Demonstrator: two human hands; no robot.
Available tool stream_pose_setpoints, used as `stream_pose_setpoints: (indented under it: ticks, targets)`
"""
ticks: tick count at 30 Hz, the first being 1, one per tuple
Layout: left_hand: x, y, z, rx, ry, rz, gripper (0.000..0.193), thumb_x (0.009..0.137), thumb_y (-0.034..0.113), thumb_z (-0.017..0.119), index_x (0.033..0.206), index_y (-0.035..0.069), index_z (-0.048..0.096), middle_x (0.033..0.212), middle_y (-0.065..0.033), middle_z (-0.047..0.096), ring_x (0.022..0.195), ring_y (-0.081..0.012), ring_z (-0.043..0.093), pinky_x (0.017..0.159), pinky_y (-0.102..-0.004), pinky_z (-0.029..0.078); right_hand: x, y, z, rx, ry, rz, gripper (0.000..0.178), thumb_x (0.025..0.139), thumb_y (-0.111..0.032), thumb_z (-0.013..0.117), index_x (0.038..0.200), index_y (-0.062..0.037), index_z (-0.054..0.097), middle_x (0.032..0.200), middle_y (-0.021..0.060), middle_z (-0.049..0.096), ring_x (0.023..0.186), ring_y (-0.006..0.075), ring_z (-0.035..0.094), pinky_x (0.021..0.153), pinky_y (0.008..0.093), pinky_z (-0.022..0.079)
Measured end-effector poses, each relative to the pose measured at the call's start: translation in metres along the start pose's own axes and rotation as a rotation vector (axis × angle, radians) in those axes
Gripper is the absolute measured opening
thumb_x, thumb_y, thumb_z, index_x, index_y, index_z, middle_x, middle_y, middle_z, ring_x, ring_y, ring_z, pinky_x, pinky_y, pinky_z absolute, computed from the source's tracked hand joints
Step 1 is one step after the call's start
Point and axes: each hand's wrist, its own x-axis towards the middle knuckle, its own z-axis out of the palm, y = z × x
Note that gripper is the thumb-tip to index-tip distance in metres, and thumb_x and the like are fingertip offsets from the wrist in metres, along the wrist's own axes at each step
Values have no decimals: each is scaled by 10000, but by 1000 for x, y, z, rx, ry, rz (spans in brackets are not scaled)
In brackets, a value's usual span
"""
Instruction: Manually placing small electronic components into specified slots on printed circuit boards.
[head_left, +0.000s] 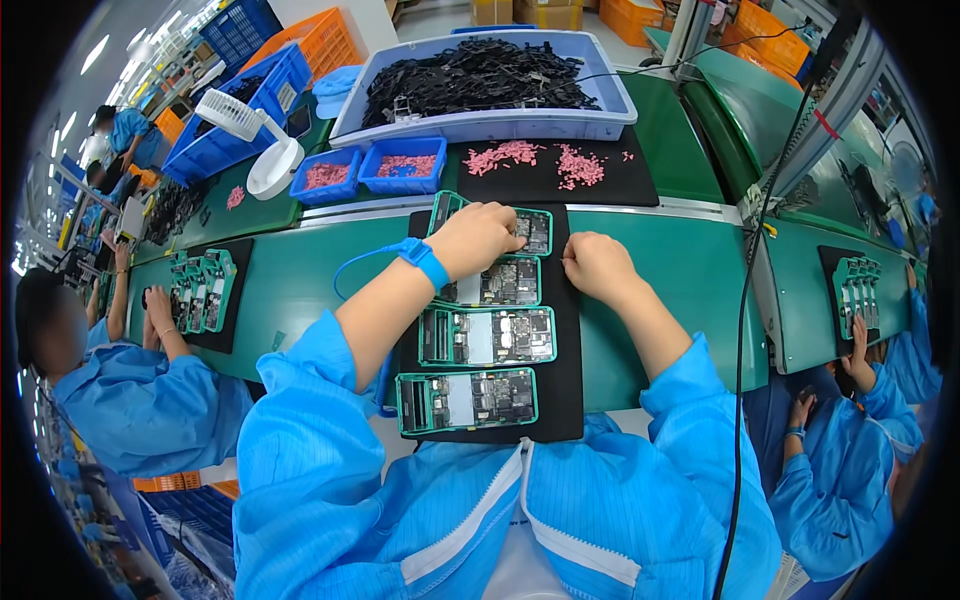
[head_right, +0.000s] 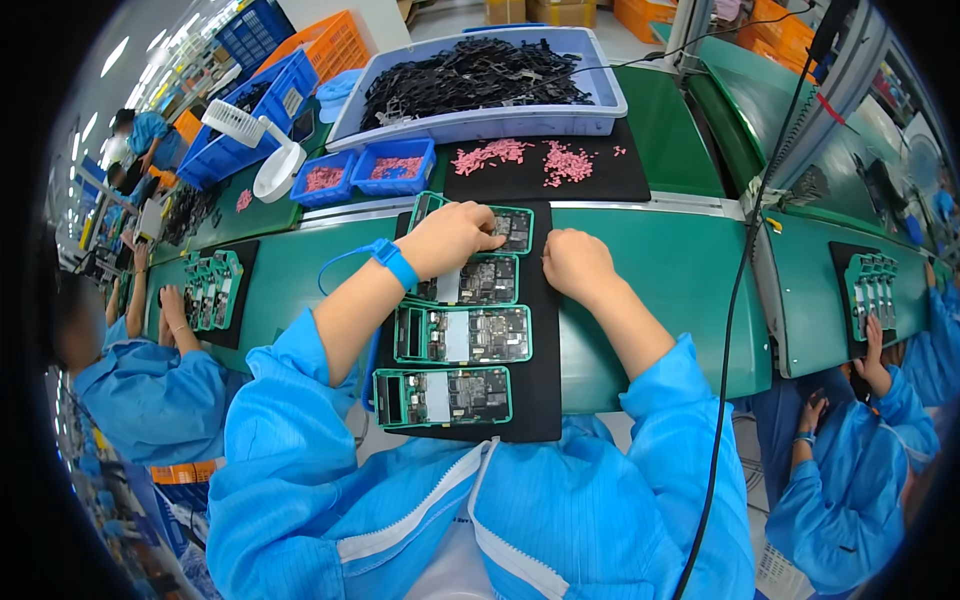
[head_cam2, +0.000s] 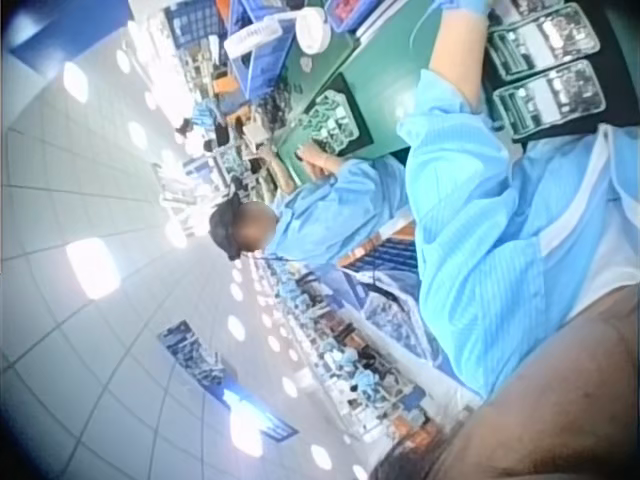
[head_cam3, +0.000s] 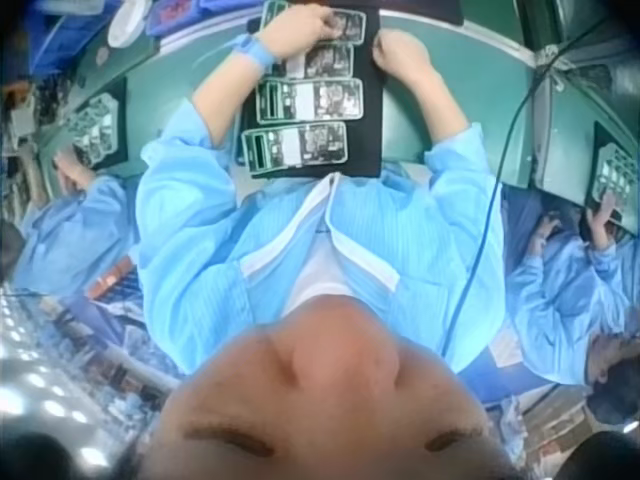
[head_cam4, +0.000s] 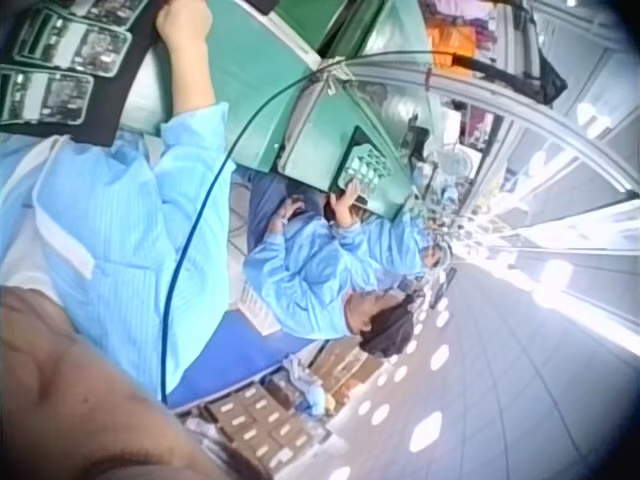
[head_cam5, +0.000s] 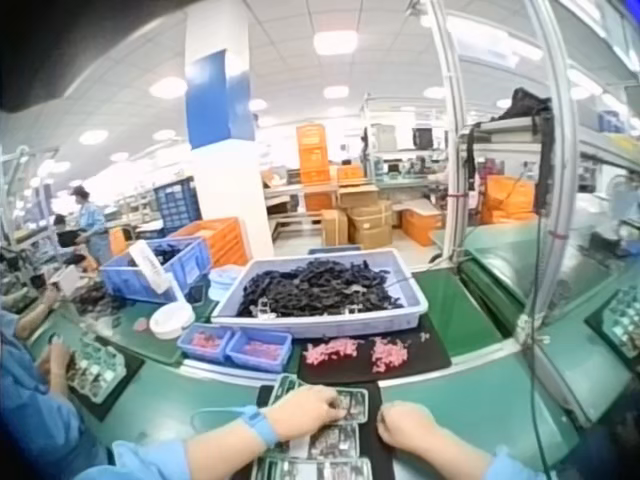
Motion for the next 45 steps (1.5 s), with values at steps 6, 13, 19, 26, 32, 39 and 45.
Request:
stream_pose_setpoints:
  ticks: [6, 13, 19, 26, 32, 39, 45]
  targets:
    - [-13, 2, 5, 180, 91, 92, 278, 818, 146, 589, 1074, 155, 696, 996, -52, 601, 955, -215, 589, 816, -350, 476, -3, -5, -3, -12, 48, -60, 99, 795, -114, 594, 785, -32, 648, 829, 168, 647, 783, 351, 634, 697, 455, 511]
    - [-20, 1, 3, 78, 223, 8, 263, 813, 138, 598, 1053, 188, 692, 1047, -83, 592, 997, -251, 577, 826, -369, 473, -8, -47, -4, 233, 26, -375, 54, 753, -99, 624, 747, -46, 617, 761, 118, 619, 728, 311, 620, 650, 408, 508]
    - [-51, -19, -25, -591, 778, -462, 222, 822, 70, 653, 1042, 67, 681, 999, -111, 621, 817, -229, 638, 729, -301, 522, -4, -54, 7, 166, -52, -452, 32, 731, -82, 613, 724, -52, 604, 738, 104, 617, 727, 302, 621, 645, 412, 508]
    - [-129, -74, 47, -743, 876, -906, 275, 842, 104, 673, 1103, 22, 656, 910, -45, 663, 788, -93, 606, 719, -246, 508, 2, -64, 3, 77, -120, -500, 27, 721, -76, 610, 709, -54, 600, 722, 99, 612, 732, 299, 620, 638, 413, 506]
    - [-125, -74, 54, -763, 845, -868, 322, 829, 85, 684, 1135, 0, 634, 893, -44, 656, 768, -87, 598, 719, -230, 512, 2, -68, -2, 0, -123, -476, 35, 721, -67, 605, 692, -52, 594, 718, 99, 609, 727, 300, 617, 640, 409, 506]
    - [-127, -80, 53, -703, 795, -846, 274, 821, 89, 678, 1088, 35, 664, 870, -50, 654, 737, -115, 605, 688, -253, 510, -18, -62, 2, 94, -24, -507, 281, 685, 47, 611, 924, -73, 698, 898, 82, 598, 846, 271, 592, 702, 360, 501]
    - [-126, -80, 53, -577, 739, -862, 264, 801, 125, 674, 1057, 57, 675, 851, -57, 652, 702, -160, 608, 666, -291, 506, -30, -64, 10, 15, 53, -480, 404, 651, 94, 585, 976, -107, 718, 998, 104, 584, 918, 292, 559, 777, 376, 474]
